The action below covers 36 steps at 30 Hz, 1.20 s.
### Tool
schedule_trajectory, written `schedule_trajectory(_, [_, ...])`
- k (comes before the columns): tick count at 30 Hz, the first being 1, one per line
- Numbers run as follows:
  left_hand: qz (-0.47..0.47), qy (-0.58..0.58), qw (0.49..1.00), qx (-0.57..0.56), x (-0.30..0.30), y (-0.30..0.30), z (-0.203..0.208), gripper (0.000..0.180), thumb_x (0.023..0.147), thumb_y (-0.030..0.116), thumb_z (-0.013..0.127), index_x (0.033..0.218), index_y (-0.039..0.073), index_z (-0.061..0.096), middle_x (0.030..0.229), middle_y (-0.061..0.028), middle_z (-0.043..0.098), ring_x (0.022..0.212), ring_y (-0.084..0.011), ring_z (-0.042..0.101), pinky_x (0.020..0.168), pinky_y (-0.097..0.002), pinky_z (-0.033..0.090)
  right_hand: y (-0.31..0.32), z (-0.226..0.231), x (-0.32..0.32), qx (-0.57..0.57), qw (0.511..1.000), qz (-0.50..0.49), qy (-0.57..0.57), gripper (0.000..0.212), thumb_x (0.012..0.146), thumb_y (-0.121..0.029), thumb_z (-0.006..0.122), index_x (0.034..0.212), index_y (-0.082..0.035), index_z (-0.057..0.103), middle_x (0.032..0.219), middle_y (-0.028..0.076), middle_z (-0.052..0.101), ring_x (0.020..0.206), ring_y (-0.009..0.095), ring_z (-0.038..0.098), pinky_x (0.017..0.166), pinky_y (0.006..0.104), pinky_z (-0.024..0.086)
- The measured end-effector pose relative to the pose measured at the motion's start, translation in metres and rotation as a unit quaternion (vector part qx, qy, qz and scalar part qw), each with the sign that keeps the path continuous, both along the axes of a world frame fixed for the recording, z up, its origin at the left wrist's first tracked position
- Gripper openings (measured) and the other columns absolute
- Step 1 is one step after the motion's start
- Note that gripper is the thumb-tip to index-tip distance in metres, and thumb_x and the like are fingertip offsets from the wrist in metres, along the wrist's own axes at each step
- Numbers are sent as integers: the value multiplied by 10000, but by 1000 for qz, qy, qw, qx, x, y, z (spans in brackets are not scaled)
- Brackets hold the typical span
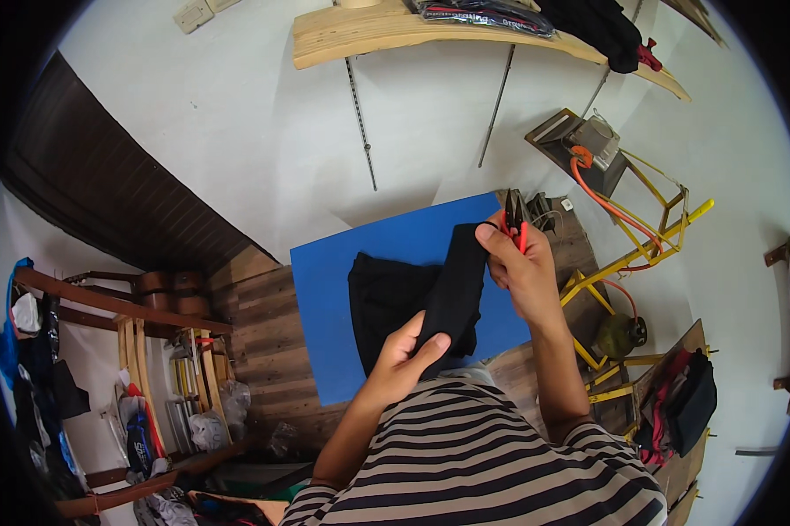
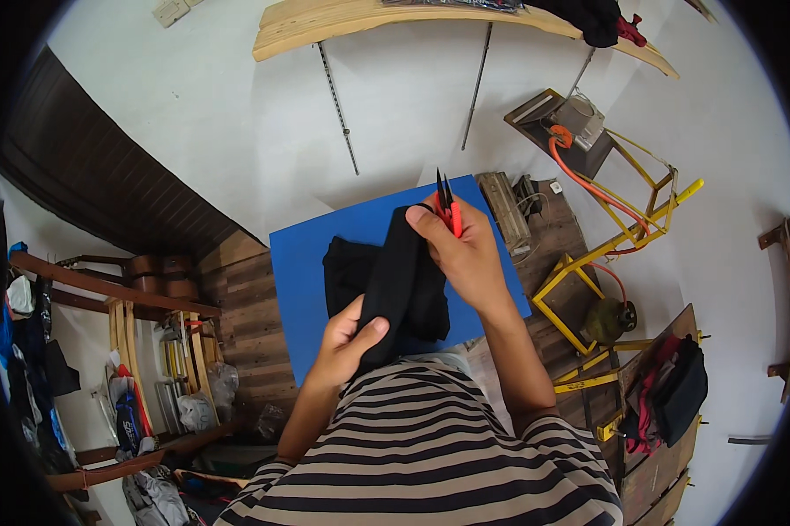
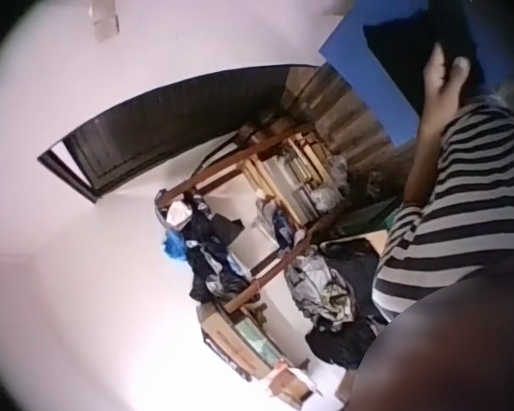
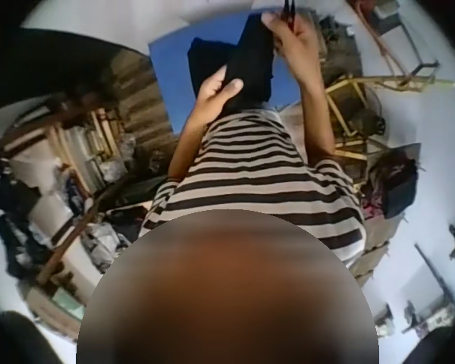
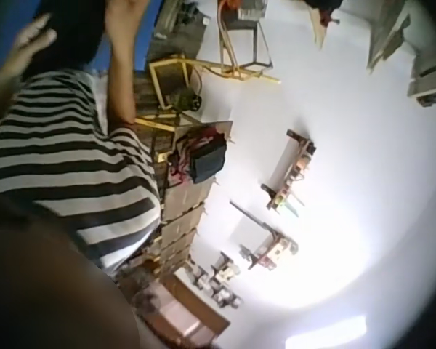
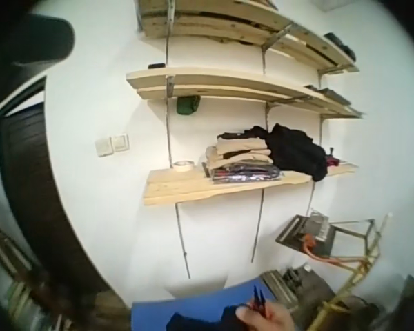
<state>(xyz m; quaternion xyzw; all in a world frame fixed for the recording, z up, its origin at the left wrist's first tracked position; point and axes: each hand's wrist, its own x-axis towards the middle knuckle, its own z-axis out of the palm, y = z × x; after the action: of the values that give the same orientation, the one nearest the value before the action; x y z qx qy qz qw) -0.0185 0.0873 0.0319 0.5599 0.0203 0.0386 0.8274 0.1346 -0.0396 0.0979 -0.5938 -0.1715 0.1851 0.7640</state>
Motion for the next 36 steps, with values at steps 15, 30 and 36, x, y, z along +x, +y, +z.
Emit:
schedule_trajectory(15, [9,-11,938,-347,-12,25,15,680,719,109,498,1349,-126,391,1250,-201,572,1114,-253,582,984,-320,432,-1,-14,-30,-213,914,54,-341,302,898,-203,632,1086,-22,480,760,32,559,629,101,532,582,256,433])
schedule_trajectory(30, [-8,-22,941,-337,-8,30,1,680,692,124,489,1304,-162,408,1275,-254,544,1151,-308,567,1041,-370,411,6,-25,-51,-183,843,0,-507,299,773,-177,761,945,-24,570,721,76,617,519,214,607,458,292,470])
schedule_trajectory(36, [-3,-19,946,-324,-8,30,7,630,716,125,495,1290,-129,442,1186,-171,593,1048,-209,589,936,-286,440,12,-29,-52,-160,831,-34,-532,297,756,-162,773,929,-20,578,701,70,613,502,205,601,453,286,465])
